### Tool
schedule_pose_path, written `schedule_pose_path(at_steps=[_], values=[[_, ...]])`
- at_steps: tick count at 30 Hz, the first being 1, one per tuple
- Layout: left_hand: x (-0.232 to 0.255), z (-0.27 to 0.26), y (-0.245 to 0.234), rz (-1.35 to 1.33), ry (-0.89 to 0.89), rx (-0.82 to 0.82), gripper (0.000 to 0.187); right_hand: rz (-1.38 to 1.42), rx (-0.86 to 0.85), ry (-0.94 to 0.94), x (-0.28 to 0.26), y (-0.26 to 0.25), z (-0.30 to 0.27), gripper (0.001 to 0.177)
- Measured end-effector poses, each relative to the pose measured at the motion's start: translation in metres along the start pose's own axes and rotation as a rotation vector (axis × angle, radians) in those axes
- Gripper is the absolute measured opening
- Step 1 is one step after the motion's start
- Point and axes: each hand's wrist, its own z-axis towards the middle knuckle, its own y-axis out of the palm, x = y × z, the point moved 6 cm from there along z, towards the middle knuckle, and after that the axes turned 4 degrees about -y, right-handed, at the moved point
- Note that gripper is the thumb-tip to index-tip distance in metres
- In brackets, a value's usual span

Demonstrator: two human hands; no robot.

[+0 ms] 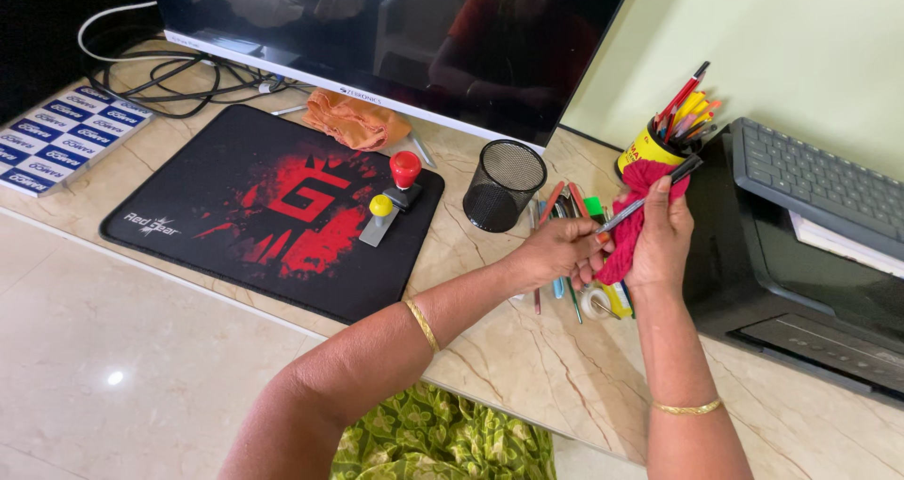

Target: The person removes pens, markers, and other stationery from a mesh pen holder, wipes the holder with a red cloth, and then places the items back into the holder. The person also wipes some of the pens and markers individually before returning them.

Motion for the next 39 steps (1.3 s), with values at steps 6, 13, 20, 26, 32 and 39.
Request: schedule_pose_path(at_steps=[6, 13, 20, 26, 32, 39], values=[[0.028, -0.011, 0.006, -0.052, 0.013, -0.027, 0.034, -0.217, -0.177, -0.060, -0.001, 0.017, -0.008, 0.035], [0.091, -0.044, -0.003, 0.502, 0.317, 0.407, 0.032, -0.864, -0.246, -0.453, -0.026, 0.021, -0.013, 0.024], [0.097, -0.043, -0.017, 0.185, 0.457, 0.438, 0.023, -1.058, -0.365, -0.552, -0.020, 0.045, -0.027, 0.017], [0.096, -0.036, -0.031, 0.196, 0.555, 0.456, 0.027, -0.848, -0.361, -0.507, -0.017, 0.043, -0.029, 0.022], [0.138, -0.062, -0.060, 0.248, 0.747, 0.674, 0.026, -0.544, -0.299, -0.258, 0.010, 0.028, -0.018, 0.024], [0.160, -0.076, -0.073, 0.896, 0.725, 0.943, 0.021, -0.632, -0.249, -0.262, 0.014, 0.022, -0.013, 0.021]])
